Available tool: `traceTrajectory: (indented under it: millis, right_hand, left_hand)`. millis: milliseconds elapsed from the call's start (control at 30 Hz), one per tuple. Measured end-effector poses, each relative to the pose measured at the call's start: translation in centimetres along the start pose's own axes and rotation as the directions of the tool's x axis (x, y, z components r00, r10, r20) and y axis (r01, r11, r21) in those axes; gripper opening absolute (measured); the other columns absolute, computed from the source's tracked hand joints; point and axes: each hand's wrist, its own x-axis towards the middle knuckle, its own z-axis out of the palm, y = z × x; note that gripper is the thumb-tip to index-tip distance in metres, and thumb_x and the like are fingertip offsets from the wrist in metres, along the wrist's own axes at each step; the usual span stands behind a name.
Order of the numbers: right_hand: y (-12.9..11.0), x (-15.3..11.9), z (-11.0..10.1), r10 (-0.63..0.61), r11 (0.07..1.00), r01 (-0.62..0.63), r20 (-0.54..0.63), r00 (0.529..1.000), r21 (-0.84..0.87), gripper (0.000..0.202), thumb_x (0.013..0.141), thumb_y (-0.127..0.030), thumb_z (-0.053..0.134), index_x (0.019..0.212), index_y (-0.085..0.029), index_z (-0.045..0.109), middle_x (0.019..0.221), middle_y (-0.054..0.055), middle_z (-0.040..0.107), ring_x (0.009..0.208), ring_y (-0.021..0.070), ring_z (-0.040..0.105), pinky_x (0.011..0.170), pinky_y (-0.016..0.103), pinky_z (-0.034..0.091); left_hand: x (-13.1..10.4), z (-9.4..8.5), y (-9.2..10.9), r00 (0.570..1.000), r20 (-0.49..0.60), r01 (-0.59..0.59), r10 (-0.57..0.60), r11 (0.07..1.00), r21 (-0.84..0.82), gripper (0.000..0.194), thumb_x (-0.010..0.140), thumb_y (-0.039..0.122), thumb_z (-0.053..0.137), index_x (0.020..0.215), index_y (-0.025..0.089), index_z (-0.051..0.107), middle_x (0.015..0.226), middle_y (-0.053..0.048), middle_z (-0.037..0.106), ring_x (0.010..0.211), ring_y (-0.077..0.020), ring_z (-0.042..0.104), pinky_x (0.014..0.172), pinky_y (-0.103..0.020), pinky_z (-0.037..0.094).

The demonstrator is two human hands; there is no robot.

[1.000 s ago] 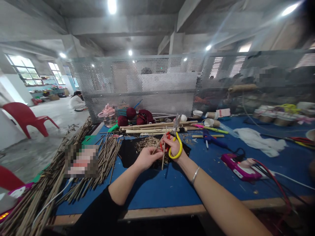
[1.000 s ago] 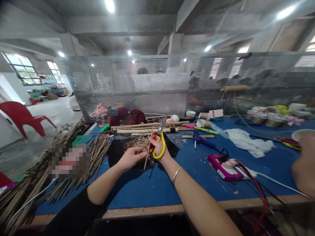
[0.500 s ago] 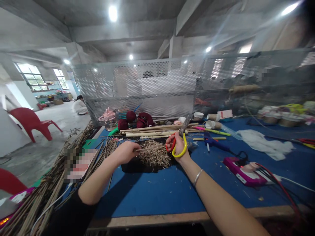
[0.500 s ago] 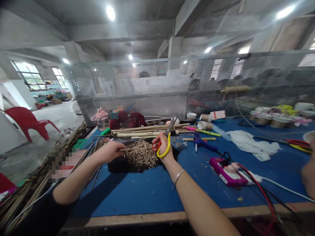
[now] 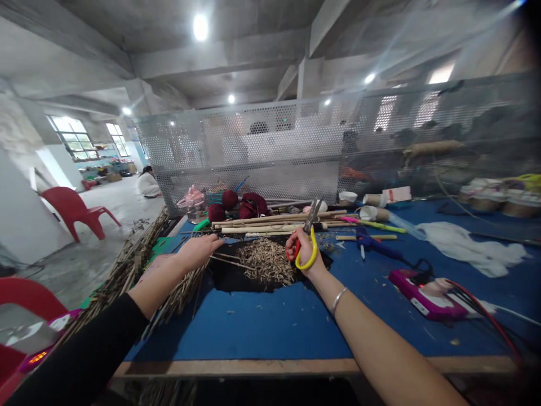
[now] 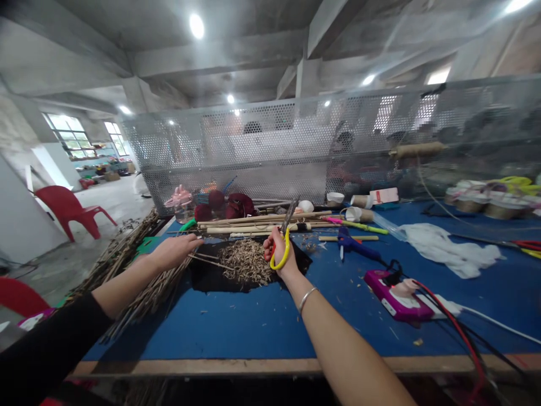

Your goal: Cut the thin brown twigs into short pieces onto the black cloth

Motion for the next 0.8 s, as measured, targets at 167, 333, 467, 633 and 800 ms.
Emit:
traceTrajectory:
  millis: [167, 333, 467, 633, 800]
  right_hand:
    - [0.3, 0.2, -0.1, 0.012, 1.0, -0.012, -0.002, 1.0, -0.002, 0.048, 0.062, -0.065, 0.056, 0.06, -0.018, 0.044, 0.046, -0.005, 0.049, 0.032, 0.0049, 0.039, 0.027, 0.016, 0.028]
    - [0.4, 0.1, -0.1, 0.022, 1.0, -0.022, 0.017, 1.0, -0.01, 0.048, 0.062, -0.064, 0.057, 0.059, -0.018, 0.043, 0.047, -0.005, 0.049, 0.032, 0.0046, 0.038, 0.027, 0.016, 0.029]
    - [0.5, 0.1, -0.1, 0.025, 1.0, -0.024, 0.039, 0.999, -0.018, 0.047, 0.063, -0.063, 0.056, 0.06, -0.018, 0.044, 0.047, -0.005, 0.049, 0.032, 0.0049, 0.039, 0.028, 0.016, 0.03]
    - [0.7, 0.1, -0.1, 0.054, 0.999, -0.054, 0.055, 0.997, -0.006, 0.047, 0.062, -0.063, 0.057, 0.061, -0.019, 0.043, 0.046, -0.005, 0.049, 0.032, 0.0055, 0.04, 0.028, 0.016, 0.03]
    - [0.4, -0.3, 0.3, 0.1, 0.995, -0.1, 0.061, 0.993, -0.015, 0.048, 0.062, -0.066, 0.054, 0.061, -0.019, 0.041, 0.045, -0.006, 0.048, 0.032, 0.0051, 0.038, 0.029, 0.016, 0.028]
  left_hand:
    - [0.5, 1.0, 2.5, 0.974, 0.18, 0.151, -0.136, 0.985, -0.077, 0.031, 0.082, 0.032, 0.043, 0.102, 0.021, 0.064, 0.09, -0.007, 0.067, 0.082, -0.0193, 0.06, 0.071, -0.023, 0.041]
    - [0.4, 4.5, 4.6, 0.94, 0.22, 0.294, -0.26, 0.946, -0.137, 0.031, 0.08, 0.037, 0.044, 0.093, 0.021, 0.067, 0.091, -0.01, 0.068, 0.087, -0.0212, 0.061, 0.075, -0.025, 0.041]
    - [0.7, 5.1, 4.7, 0.896, 0.161, 0.432, -0.413, 0.896, -0.105, 0.039, 0.082, 0.04, 0.038, 0.079, 0.015, 0.068, 0.081, -0.014, 0.067, 0.081, -0.0233, 0.062, 0.071, -0.028, 0.043]
    - [1.4, 3.8, 4.2, 0.861, 0.113, 0.507, -0.496, 0.855, -0.109, 0.028, 0.077, 0.032, 0.045, 0.081, 0.015, 0.067, 0.081, -0.012, 0.068, 0.08, -0.0223, 0.062, 0.069, -0.027, 0.043]
    - [0.1, 2.8, 3.1, 0.876, 0.108, 0.481, -0.47, 0.869, -0.115, 0.03, 0.071, 0.024, 0.053, 0.098, 0.019, 0.063, 0.092, -0.009, 0.067, 0.087, -0.022, 0.06, 0.075, -0.028, 0.043]
